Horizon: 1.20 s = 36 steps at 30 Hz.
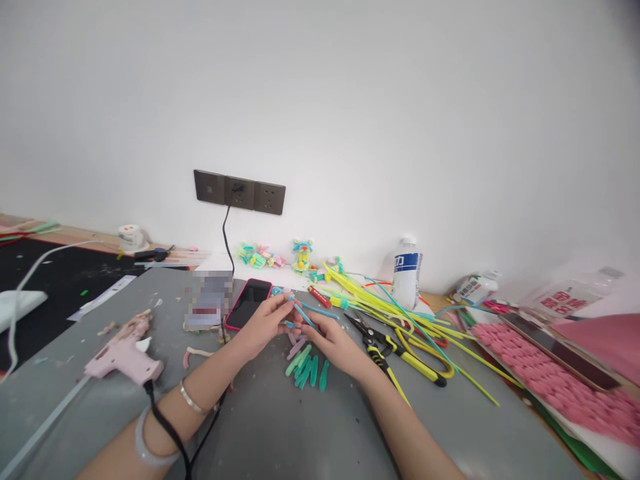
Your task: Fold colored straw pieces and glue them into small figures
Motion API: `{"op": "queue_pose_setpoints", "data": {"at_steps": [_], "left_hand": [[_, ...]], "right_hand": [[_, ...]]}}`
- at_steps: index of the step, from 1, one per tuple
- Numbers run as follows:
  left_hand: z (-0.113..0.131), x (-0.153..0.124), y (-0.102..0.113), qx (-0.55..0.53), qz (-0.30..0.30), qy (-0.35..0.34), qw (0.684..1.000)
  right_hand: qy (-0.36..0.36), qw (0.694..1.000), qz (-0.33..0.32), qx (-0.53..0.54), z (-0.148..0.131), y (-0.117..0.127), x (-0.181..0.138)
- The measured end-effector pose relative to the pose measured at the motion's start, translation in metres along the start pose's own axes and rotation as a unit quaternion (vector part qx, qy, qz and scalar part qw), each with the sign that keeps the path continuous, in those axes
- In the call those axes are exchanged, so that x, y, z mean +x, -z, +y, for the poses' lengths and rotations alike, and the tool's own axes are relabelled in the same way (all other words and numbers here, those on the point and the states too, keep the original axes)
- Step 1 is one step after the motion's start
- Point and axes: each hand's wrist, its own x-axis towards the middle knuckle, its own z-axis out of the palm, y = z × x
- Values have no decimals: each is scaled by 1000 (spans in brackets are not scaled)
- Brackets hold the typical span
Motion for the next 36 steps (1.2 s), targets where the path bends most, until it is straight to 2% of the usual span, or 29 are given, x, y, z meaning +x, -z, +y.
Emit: {"op": "queue_pose_setpoints", "data": {"at_steps": [3,8,13,19,25,31,36], "left_hand": [[2,0,2,50,-10,-5,999],[0,2,7,189,-22,-40,981],[-4,0,6,277,-42,-71,957],[-6,4,8,252,-29,-113,961],[-9,9,13,249,25,-135,959],[-17,14,18,225,31,-150,962],[-19,15,21,196,23,-160,967]], "right_hand": [[-7,1000,7,6,-2,7,0],[-39,996,65,52,7,18,2],[-47,995,80,42,13,15,4],[-26,997,64,-23,6,8,4],[-18,991,99,90,16,7,4],[52,993,101,-14,18,7,5],[47,991,120,-20,24,3,6]]}}
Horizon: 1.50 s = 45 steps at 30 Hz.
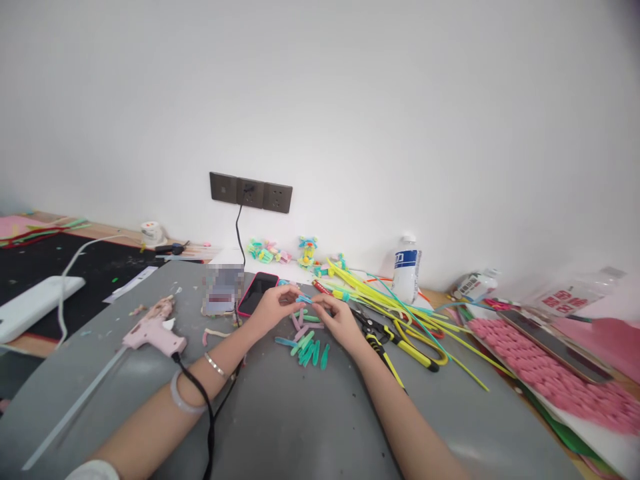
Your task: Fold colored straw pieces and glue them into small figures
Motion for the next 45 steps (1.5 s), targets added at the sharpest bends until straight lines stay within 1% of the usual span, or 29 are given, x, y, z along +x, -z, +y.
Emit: {"op": "queue_pose_setpoints", "data": {"at_steps": [3,5,10,17,21,28,34,40,42,45], "left_hand": [[1,1,0,-16,4,1,1000],[2,1,0,-34,5,10,999],[4,1,-2,-75,-6,32,997],[6,-1,-3,-104,11,52,993],[9,-2,-3,-98,-3,68,993],[14,-3,-3,-89,-12,58,994],[18,-3,-1,-82,-39,76,993],[24,-5,-2,-75,-41,73,994],[24,-5,-2,-94,-39,89,991],[24,-5,-1,-142,-30,132,981]], "right_hand": [[-8,1000,16,11,3,-1,-1],[3,1000,23,16,2,-2,-2],[19,999,13,24,-4,-3,-2],[29,999,4,-26,-9,-4,-3],[26,999,2,-41,-12,-2,-2],[8,999,-31,-27,-18,0,-4],[-6,999,-38,-29,-18,0,-5],[-10,999,-50,-10,-20,0,-6],[-8,999,-49,-15,-20,1,-6],[0,999,-30,-23,-21,4,-5]]}}
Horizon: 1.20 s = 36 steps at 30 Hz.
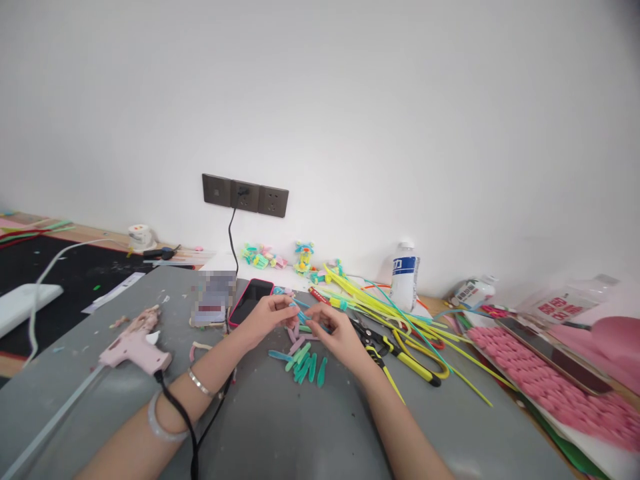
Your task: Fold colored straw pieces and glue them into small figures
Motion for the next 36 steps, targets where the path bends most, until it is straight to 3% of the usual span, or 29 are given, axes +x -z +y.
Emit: {"op": "queue_pose_setpoints", "data": {"at_steps": [6,22,36], "left_hand": [[-1,1,2,-31,9,34,999],[0,-4,0,-57,-57,109,991],[-2,-4,-2,-68,-67,138,986]], "right_hand": [[15,999,20,-24,-6,5,1],[64,993,-87,44,-15,16,-1],[61,990,-106,70,-19,17,0]]}}
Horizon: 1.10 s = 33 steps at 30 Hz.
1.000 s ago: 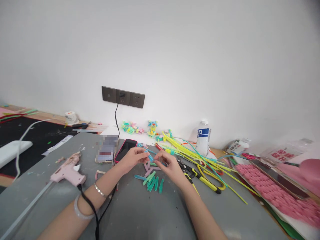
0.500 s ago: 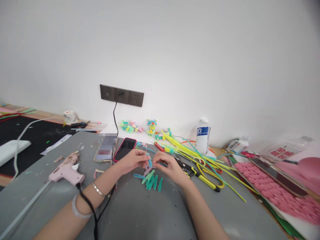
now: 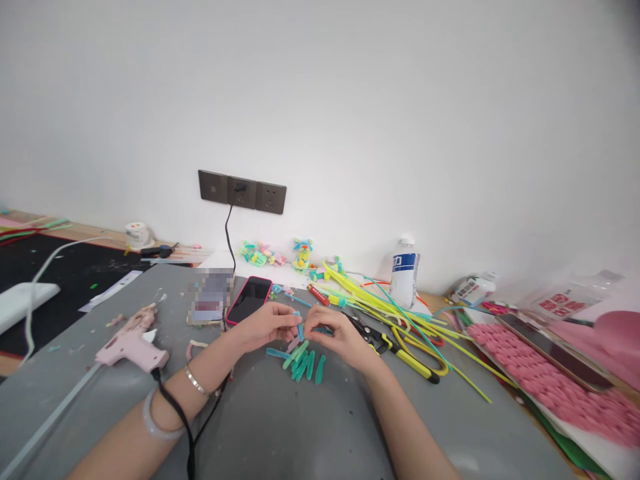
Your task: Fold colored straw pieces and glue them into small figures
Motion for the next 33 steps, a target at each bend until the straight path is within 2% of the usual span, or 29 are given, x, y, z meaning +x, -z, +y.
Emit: {"op": "queue_pose_setpoints", "data": {"at_steps": [16,19,22,27,30,33], "left_hand": [[1,-2,-4,-8,-11,44,999],[2,0,1,3,6,26,1000],[4,0,10,56,18,16,998],[9,-4,16,152,-42,60,986],[10,-5,12,157,-12,10,987],[7,-2,8,153,37,-52,986]], "right_hand": [[7,1000,-23,16,2,0,-1],[-11,1000,13,20,7,0,-1],[-18,997,76,14,15,4,0],[-31,979,199,-27,26,14,1],[-26,973,219,-62,27,11,2],[-7,977,199,-78,27,2,3]]}}
